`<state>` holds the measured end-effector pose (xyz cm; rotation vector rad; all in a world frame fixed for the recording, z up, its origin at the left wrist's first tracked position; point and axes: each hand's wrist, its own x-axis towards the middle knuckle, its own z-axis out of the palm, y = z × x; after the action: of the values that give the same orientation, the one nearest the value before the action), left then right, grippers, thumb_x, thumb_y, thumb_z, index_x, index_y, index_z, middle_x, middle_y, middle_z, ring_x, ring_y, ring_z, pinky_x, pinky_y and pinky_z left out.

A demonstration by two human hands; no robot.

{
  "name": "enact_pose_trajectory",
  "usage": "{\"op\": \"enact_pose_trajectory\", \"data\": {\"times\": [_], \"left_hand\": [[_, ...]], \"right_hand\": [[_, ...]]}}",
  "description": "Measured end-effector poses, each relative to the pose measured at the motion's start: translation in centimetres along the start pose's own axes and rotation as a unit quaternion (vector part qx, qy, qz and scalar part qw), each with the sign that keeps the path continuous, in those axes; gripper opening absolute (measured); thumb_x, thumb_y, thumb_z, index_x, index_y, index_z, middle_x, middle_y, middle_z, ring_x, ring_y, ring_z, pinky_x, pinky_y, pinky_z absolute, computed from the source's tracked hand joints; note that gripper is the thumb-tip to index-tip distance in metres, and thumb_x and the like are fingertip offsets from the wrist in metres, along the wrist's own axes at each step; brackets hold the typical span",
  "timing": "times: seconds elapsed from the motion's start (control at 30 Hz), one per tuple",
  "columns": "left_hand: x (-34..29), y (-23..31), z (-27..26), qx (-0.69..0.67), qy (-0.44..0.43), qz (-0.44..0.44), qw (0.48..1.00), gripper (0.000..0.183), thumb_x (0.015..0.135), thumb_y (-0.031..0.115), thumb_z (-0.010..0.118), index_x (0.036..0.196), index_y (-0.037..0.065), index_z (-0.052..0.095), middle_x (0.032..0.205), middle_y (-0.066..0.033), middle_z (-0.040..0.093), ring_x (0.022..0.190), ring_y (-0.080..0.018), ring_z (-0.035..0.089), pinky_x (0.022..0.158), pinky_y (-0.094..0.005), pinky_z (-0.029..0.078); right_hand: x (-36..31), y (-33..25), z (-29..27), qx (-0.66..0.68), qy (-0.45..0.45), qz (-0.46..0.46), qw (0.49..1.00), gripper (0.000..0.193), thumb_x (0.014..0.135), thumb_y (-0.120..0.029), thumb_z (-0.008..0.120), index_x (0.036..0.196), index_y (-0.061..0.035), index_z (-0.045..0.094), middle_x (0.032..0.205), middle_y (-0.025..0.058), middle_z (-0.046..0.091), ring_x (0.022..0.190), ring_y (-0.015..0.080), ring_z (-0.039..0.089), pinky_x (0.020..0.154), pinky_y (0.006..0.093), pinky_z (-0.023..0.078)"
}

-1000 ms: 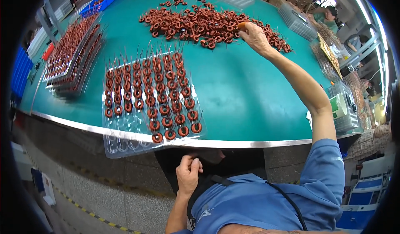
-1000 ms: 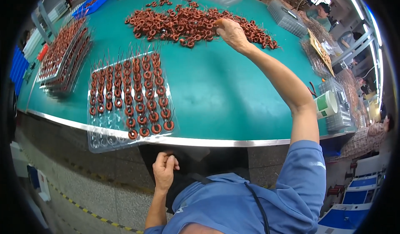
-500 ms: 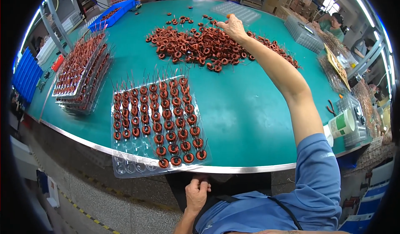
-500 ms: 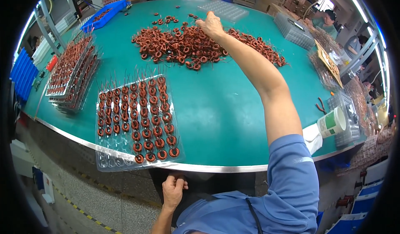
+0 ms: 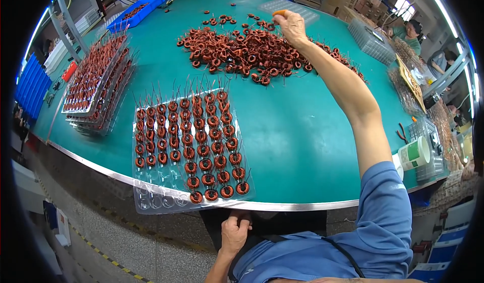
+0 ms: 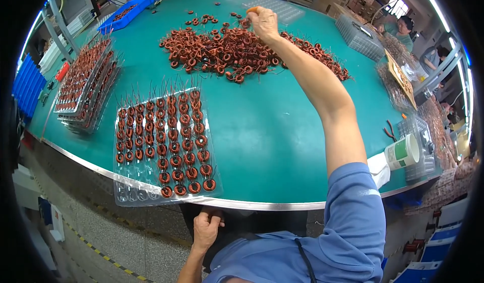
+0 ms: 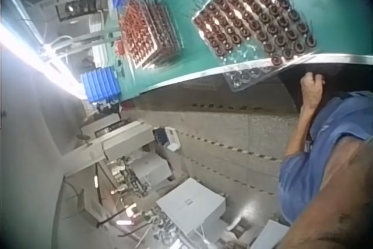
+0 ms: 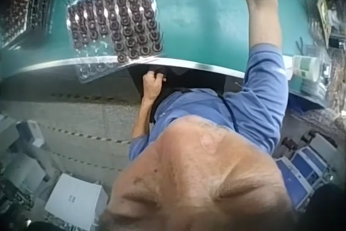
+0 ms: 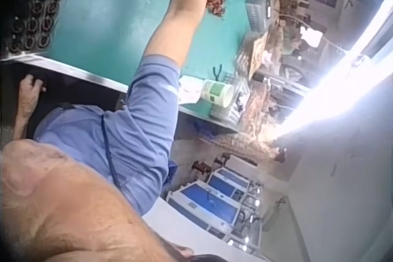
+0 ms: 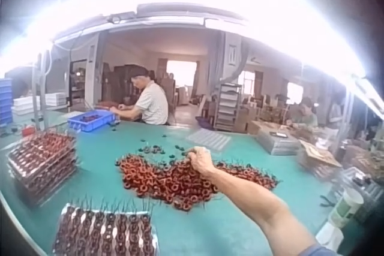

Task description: Assembling and inspecting small magnetic ring inductors by manipulating wires with a manual probe tool at a factory workbench.

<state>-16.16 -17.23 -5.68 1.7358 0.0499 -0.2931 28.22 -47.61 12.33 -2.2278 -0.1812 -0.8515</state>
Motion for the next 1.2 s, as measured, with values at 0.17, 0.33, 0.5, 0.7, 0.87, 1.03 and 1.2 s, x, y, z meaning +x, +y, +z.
{"op": "enact_pose_trajectory", "data": {"times": [0.17, 0.33, 0.5, 0.7, 0.87, 1.03, 1.2], "left_hand": [[-1.1, 2.1, 0.3, -0.064, -0.097, 0.001, 0.993, 0.013, 0.092, 0.007, 0.056, 0.096, -0.006, 0.059, 0.073, -0.0075, 0.064, 0.064, -0.0119, 0.061, 0.06, -0.025, 0.051], [-1.6, 6.6, 1.9, -0.15, -0.157, 0.064, 0.974, 0.018, 0.094, 0.005, 0.051, 0.109, -0.005, 0.055, 0.077, -0.0092, 0.062, 0.066, -0.0127, 0.059, 0.06, -0.0244, 0.049], [1.7, 10.6, 3.9, -0.288, -0.071, 0.17, 0.94, 0.037, 0.103, 0.023, 0.039, 0.13, -0.003, 0.042, 0.098, -0.0133, 0.062, 0.08, -0.0165, 0.063, 0.072, -0.0271, 0.05], [2.3, 13.8, 5.7, -0.358, -0.094, 0.202, 0.907, 0.035, 0.102, 0.02, 0.04, 0.13, -0.003, 0.042, 0.092, -0.0114, 0.059, 0.069, -0.0148, 0.06, 0.059, -0.0261, 0.05], [1.4, 13.2, 4.0, -0.472, -0.153, 0.091, 0.864, 0.029, 0.101, 0.018, 0.041, 0.121, -0.001, 0.05, 0.083, -0.01, 0.059, 0.057, -0.0146, 0.058, 0.048, -0.025, 0.044], [1.1, 13.6, 4.0, -0.481, -0.199, 0.041, 0.853, 0.023, 0.101, 0.017, 0.041, 0.115, 0.001, 0.051, 0.078, -0.0093, 0.057, 0.048, -0.0129, 0.051, 0.041, -0.0241, 0.038], [0.7, 13.3, 4.2, -0.454, -0.218, 0.025, 0.864, 0.023, 0.102, 0.021, 0.04, 0.111, 0.002, 0.049, 0.08, -0.0092, 0.056, 0.048, -0.0121, 0.05, 0.04, -0.0225, 0.036]], "right_hand": [[-3.0, -2.7, -6.0, 0.126, -0.021, 0.002, 0.992, 0.023, 0.091, -0.019, 0.06, 0.104, -0.0026, 0.069, 0.088, 0.0045, 0.072, 0.079, 0.011, 0.066, 0.071, 0.0246, 0.053], [-11.6, -9.5, -10.5, 0.261, -0.151, 0.069, 0.951, 0.024, 0.09, -0.015, 0.061, 0.104, 0.0029, 0.067, 0.092, 0.0074, 0.071, 0.082, 0.0113, 0.066, 0.075, 0.0246, 0.053], [-22.4, -15.7, -13.6, 0.307, -0.301, 0.087, 0.899, 0.024, 0.095, -0.018, 0.058, 0.11, -0.0002, 0.065, 0.093, 0.0083, 0.07, 0.086, 0.013, 0.065, 0.074, 0.0267, 0.052], [-27.5, -18.2, -15.1, 0.319, -0.374, 0.056, 0.869, 0.027, 0.094, -0.016, 0.061, 0.116, -0.0009, 0.062, 0.091, 0.0097, 0.07, 0.073, 0.0147, 0.067, 0.063, 0.0299, 0.055], [-27.7, -18.1, -17.8, -0.022, -0.212, -0.377, 0.901, 0.042, 0.08, -0.015, 0.072, 0.12, -0.0069, 0.061, 0.102, 0.0122, 0.066, 0.095, 0.0279, 0.064, 0.082, 0.0369, 0.052], [-29.7, -17.5, -17.6, -0.046, -0.27, -0.444, 0.853, 0.043, 0.071, -0.015, 0.078, 0.112, -0.0126, 0.065, 0.113, 0.0062, 0.06, 0.103, 0.0247, 0.06, 0.092, 0.0408, 0.046], [-29.9, -16.5, -17.5, 0.027, -0.252, -0.452, 0.855, 0.031, 0.075, -0.011, 0.075, 0.105, -0.0087, 0.066, 0.096, 0.0057, 0.065, 0.085, 0.022, 0.063, 0.079, 0.0379, 0.05]]}}
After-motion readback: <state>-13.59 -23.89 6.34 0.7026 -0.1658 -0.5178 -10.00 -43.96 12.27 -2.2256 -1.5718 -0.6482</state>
